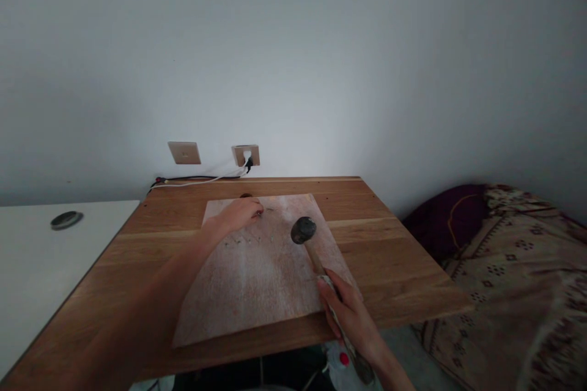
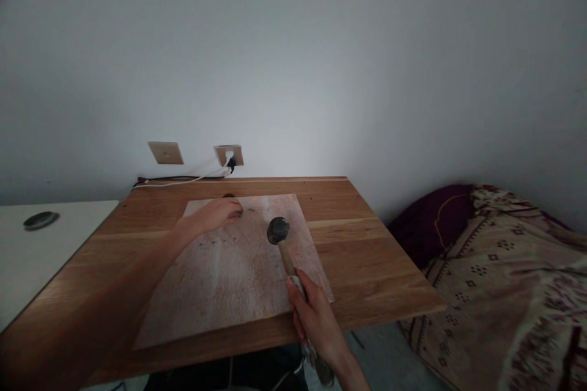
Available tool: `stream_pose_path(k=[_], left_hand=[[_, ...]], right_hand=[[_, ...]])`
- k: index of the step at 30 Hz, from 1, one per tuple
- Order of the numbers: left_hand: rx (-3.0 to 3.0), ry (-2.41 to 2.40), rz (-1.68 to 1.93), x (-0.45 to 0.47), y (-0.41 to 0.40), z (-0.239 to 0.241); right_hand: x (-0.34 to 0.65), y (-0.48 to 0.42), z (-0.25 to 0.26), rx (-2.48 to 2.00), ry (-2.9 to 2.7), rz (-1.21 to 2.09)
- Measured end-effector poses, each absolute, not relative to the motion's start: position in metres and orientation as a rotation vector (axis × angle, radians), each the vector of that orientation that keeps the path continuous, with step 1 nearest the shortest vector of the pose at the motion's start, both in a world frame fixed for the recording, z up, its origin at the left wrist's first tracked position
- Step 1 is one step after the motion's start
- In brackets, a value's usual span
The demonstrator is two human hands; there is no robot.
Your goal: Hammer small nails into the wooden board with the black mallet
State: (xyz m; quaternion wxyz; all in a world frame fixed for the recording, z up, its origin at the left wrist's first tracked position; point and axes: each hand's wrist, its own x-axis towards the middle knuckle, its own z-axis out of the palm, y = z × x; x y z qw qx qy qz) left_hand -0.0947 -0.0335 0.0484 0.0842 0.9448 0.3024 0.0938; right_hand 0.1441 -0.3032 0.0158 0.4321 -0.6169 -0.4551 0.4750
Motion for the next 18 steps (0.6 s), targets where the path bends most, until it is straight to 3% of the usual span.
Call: stream_pose_path(k=[11, 18], left_hand=[[2.583, 0.843, 0.493, -0.068, -0.065, 0.068], [2.512, 0.748, 0.41, -0.047, -0.085, 0.074]], right_hand=[[0.151, -0.304, 0.022, -1.546, -1.044, 1.172], [0.152, -0.305, 0.019, -1.512, -1.044, 1.165]])
